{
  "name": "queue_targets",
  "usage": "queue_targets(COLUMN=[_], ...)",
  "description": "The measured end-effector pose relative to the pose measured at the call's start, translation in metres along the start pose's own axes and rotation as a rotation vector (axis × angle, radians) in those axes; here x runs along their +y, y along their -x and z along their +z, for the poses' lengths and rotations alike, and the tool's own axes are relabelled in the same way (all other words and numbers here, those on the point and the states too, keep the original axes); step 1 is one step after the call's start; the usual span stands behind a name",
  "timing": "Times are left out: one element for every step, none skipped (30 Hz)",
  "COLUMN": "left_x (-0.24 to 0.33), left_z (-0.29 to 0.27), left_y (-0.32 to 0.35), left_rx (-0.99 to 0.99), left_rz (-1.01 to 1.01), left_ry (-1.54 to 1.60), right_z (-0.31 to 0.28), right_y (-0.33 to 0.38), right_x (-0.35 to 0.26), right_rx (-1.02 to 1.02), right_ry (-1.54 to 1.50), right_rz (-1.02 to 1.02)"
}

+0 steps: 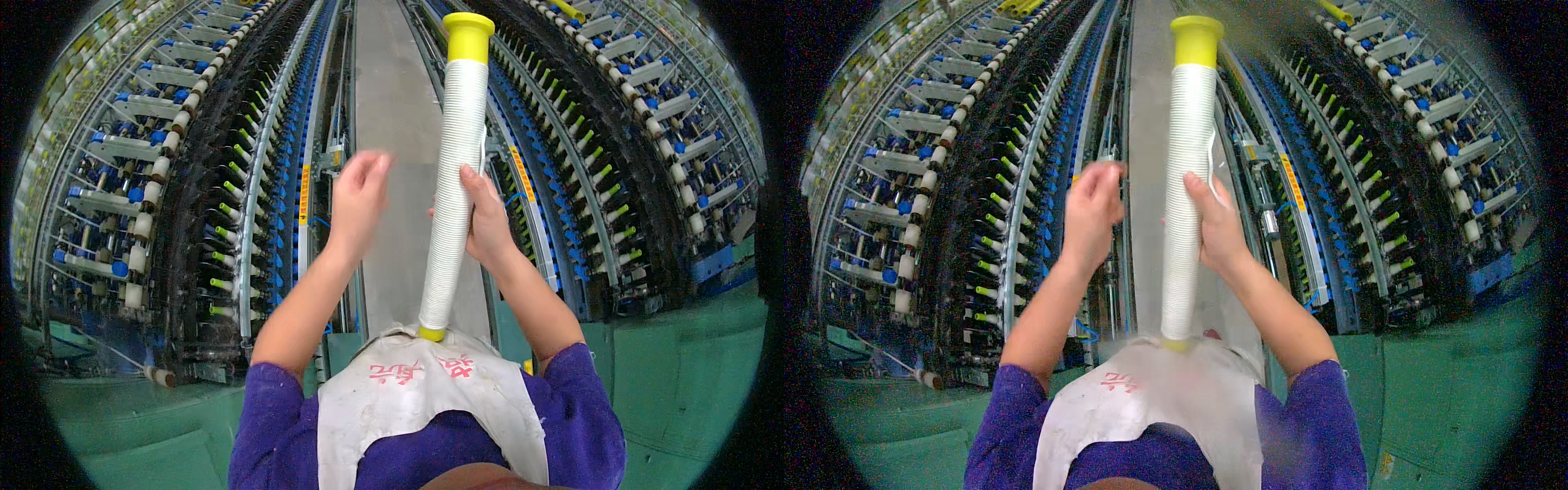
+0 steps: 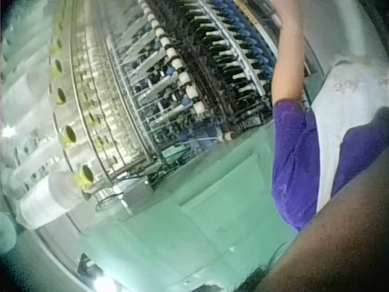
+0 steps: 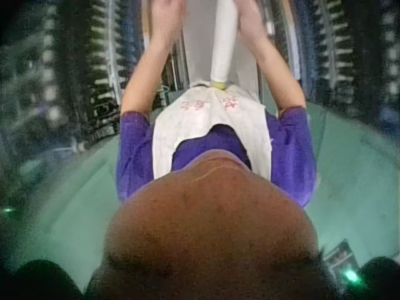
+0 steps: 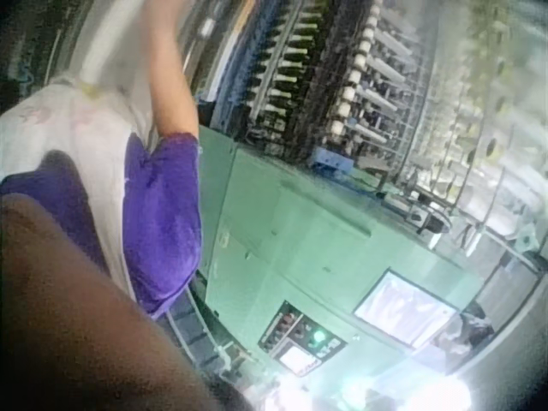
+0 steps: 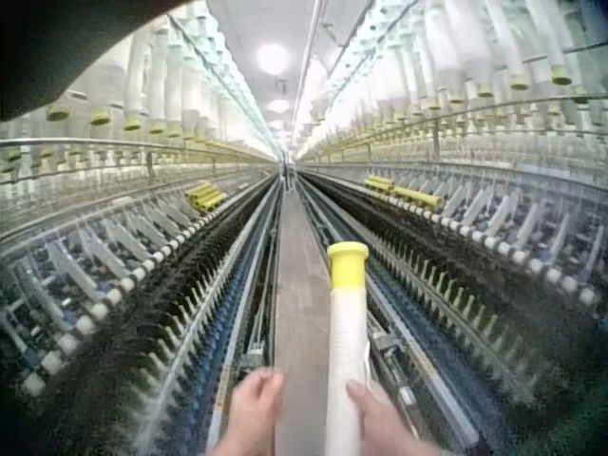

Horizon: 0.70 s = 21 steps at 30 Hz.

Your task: The person loads large white yarn cones onto a spinning machine, threads the yarn through guides and tensioners, and winds the yarn onto yellow plastic tubes. The person repeatedly removes and replaces cones, adjusts the yarn path, and secures the wound yarn onto the machine.

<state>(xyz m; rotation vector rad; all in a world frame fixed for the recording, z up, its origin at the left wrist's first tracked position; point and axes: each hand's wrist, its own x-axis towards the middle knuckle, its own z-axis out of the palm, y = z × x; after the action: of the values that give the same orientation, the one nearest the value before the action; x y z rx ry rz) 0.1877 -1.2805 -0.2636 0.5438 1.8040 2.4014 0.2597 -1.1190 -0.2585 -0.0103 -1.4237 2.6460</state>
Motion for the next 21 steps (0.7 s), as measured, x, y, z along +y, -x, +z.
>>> queue_targets(left_x=[0.018, 0.034, 0.047, 0.057, 0.062, 0.066, 0.067, 0.066, 0.064, 0.062, 0.06, 0.059, 0.058, 0.058, 0.059, 0.06, 0.061, 0.062, 0.062, 0.062, 0.062], left_z=[0.013, 0.024, 0.035, 0.042, 0.05, 0.055, 0.06, 0.061, 0.062, 0.06, 0.059, 0.056, 0.054, 0.052, 0.051, 0.051, 0.051, 0.053, 0.054, 0.056, 0.056], left_y=[-0.012, -0.025, -0.036, -0.046, -0.052, -0.058, -0.062, -0.063, -0.065, -0.064, -0.063, -0.06, -0.057, -0.054, -0.051, -0.049, -0.046, -0.043, -0.041, -0.039, -0.037], left_rx=[-0.024, -0.045, -0.011, -0.015, -0.018, -0.02, -0.009, -0.01, -0.01, -0.016, 0.02, -0.039, -0.058, -0.109, -0.101, -0.123, -0.13, -0.148, -0.154, -0.157, -0.169], left_rz=[0.148, 0.262, 0.341, 0.272, 0.31, 0.319, 0.357, 0.365, 0.373, 0.352, 0.291, 0.278, 0.219, 0.168, 0.123, 0.091, 0.083, 0.022, -0.015, -0.067, -0.049], left_ry=[0.035, 0.013, -0.096, -0.103, -0.08, -0.078, -0.057, -0.079, -0.1, -0.159, -0.216, -0.216, -0.213, -0.203, -0.153, -0.096, -0.026, -0.005, 0.025, 0.051, 0.061], right_z=[0.007, 0.015, 0.021, 0.026, 0.028, 0.029, 0.028, 0.026, 0.022, 0.019, 0.016, 0.015, 0.014, 0.014, 0.014, 0.015, 0.017, 0.019, 0.021, 0.018, 0.015], right_y=[0.0, -0.001, 0.001, 0.001, 0.002, 0.003, 0.004, 0.005, 0.006, 0.007, 0.008, 0.009, 0.009, 0.006, 0.002, -0.005, -0.013, -0.027, -0.046, -0.063, -0.077], right_x=[0.0, 0.002, 0.004, 0.007, 0.008, 0.011, 0.013, 0.016, 0.018, 0.021, 0.023, 0.024, 0.023, 0.019, 0.013, 0.004, -0.006, -0.018, -0.031, -0.049, -0.062], right_rx=[0.022, 0.011, -0.03, 0.005, 0.005, -0.012, 0.025, 0.027, 0.011, 0.023, -0.021, 0.03, 0.03, 0.002, -0.004, -0.042, -0.031, -0.112, -0.076, -0.374, -0.524], right_ry=[0.023, 0.041, 0.053, 0.063, 0.072, 0.078, 0.098, 0.029, 0.019, 0.022, 0.002, 0.063, 0.1, 0.124, 0.161, 0.188, 0.235, 0.228, 0.241, 0.147, 0.084], right_rz=[0.035, 0.049, 0.041, 0.078, 0.086, 0.095, 0.153, 0.133, 0.107, 0.112, 0.065, 0.107, 0.099, 0.081, 0.079, 0.065, 0.122, 0.027, 0.058, 0.085, 0.185])
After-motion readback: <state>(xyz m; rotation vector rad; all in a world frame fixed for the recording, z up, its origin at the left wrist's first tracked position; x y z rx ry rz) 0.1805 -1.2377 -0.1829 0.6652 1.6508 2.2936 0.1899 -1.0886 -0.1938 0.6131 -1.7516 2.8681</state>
